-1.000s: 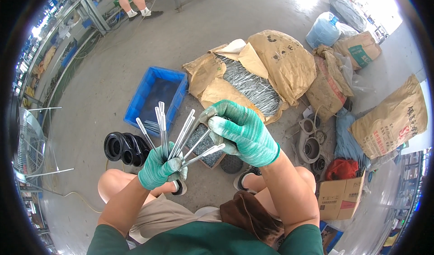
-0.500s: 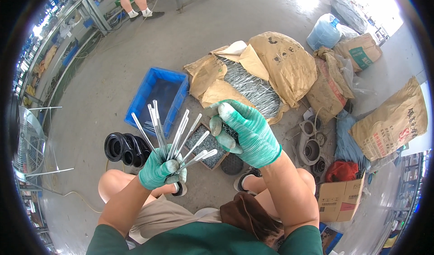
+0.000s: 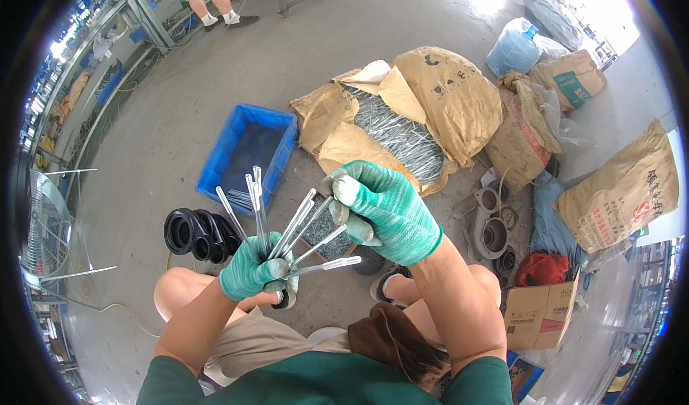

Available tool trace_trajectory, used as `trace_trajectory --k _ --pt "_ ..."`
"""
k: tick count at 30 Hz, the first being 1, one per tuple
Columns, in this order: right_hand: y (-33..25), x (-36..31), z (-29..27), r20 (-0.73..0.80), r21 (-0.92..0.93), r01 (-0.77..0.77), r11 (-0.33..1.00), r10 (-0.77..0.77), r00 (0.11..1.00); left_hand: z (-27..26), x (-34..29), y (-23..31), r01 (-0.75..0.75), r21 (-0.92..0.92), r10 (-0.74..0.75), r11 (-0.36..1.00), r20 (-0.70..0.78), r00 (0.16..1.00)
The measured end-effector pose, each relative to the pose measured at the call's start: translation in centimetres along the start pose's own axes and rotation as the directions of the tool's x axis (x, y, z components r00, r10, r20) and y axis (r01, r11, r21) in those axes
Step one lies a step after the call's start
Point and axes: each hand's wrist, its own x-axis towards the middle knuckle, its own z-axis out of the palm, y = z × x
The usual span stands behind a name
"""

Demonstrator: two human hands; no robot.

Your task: The person picks up metal rods from a large paper bag, checks them, and places some into a blue plastic bin.

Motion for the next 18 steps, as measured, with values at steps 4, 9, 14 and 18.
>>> trace_trajectory --k 4,9,14,18 --pt "0.2 0.2 0.4 -0.010 -0.048 -0.026 0.999 0.025 1.000 -0.2 -0.2 -0.5 -0.006 0.004 0.006 1.000 -0.014 1.000" --pt "0.7 0.3 0.0 0.030 -0.031 -0.067 0.997 0.068 0.997 -0.4 -0.2 -0.7 -0.006 0.027 0.007 1.000 -0.014 1.000" --pt "-0.2 0.3 -0.1 -0.053 -0.191 -0.115 0.975 0.107 0.993 -0.5 0.0 -1.0 0.003 0.024 -0.003 1.000 -0.003 1.000" --pt "0.0 0.9 -0.5 -0.168 -0.244 -0.045 0.969 0.003 0.986 -0.3 0.1 -0.7 -0.003 0.002 0.003 1.000 0.019 1.000"
